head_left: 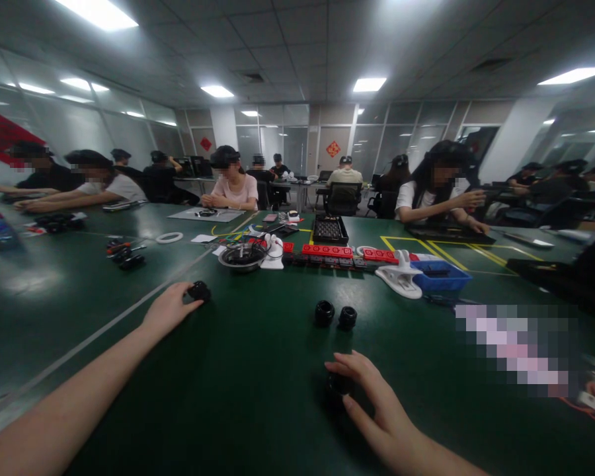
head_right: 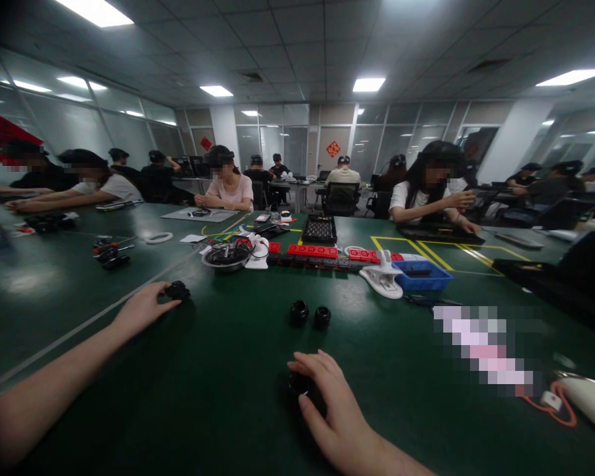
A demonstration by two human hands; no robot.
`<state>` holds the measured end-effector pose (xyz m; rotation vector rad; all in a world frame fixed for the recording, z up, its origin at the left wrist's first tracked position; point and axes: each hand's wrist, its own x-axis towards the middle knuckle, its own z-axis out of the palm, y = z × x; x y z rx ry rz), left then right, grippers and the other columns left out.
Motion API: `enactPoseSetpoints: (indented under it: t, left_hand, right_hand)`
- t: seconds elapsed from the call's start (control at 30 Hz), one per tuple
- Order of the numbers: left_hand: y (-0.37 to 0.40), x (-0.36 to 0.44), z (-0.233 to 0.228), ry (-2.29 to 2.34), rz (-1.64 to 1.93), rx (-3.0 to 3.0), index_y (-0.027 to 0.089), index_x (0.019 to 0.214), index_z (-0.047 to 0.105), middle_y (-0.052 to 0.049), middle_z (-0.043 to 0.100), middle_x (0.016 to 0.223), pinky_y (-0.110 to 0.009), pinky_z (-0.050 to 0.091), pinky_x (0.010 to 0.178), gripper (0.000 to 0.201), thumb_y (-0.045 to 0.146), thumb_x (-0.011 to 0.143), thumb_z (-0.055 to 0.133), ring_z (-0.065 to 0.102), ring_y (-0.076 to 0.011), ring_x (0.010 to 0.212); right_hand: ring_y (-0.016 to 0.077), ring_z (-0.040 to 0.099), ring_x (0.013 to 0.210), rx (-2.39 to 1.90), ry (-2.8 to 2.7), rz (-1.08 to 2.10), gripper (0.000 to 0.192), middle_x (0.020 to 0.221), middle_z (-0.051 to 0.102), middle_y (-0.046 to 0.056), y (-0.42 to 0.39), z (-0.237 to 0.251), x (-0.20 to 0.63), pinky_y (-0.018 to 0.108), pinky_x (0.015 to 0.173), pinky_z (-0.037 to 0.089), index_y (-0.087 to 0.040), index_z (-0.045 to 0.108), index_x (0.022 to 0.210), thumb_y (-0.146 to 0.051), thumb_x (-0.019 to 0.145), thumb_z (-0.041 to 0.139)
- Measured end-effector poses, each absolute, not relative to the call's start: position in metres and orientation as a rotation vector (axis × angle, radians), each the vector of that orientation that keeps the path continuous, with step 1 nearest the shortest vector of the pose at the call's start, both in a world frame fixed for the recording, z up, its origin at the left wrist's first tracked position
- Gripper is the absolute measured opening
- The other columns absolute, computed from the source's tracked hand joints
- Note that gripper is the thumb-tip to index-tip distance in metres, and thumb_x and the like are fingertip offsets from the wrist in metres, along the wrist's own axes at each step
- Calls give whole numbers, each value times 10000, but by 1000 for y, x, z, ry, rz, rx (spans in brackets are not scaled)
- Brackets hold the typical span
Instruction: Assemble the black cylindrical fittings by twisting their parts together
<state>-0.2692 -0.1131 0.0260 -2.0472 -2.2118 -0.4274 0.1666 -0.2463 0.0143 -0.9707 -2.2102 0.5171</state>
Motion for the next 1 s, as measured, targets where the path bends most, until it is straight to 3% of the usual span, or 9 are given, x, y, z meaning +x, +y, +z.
enactPoseSetpoints:
  t: [0.23,0.43,0.7,1.0]
  left_hand:
    - [-94,-289,31,-2185,-22,-2019,151,1105,475,-114,554,1033,-304,435,725,399,379,778,484,544,-260,923]
    - [-81,-306,42,-2183,126,-1974,117,1042,511,-119,543,938,-311,424,687,317,300,784,497,521,-267,886]
    - [-78,-301,41,-2160,134,-1891,88,1088,469,-165,476,1059,-330,419,714,380,354,816,465,468,-279,945]
    - [-88,-289,51,-2068,70,-1818,105,1082,499,-156,379,1224,-498,265,910,498,494,771,495,270,-329,1172]
  right_hand:
    - [217,466,1136,-962,-2202,530,499,1176,550,74,-246,15,166,527,1016,232,-258,243,1281,-166,824,421]
    - [219,442,1158,-994,-2197,573,503,1199,531,72,-247,14,168,535,1021,211,-269,236,1288,-173,831,422]
    - [218,436,1164,-983,-2191,542,498,1189,538,78,-247,14,168,522,1021,221,-255,249,1285,-170,827,423]
    - [211,479,1122,-955,-2184,503,494,1158,563,74,-247,20,164,512,1016,245,-243,289,1267,-154,803,433]
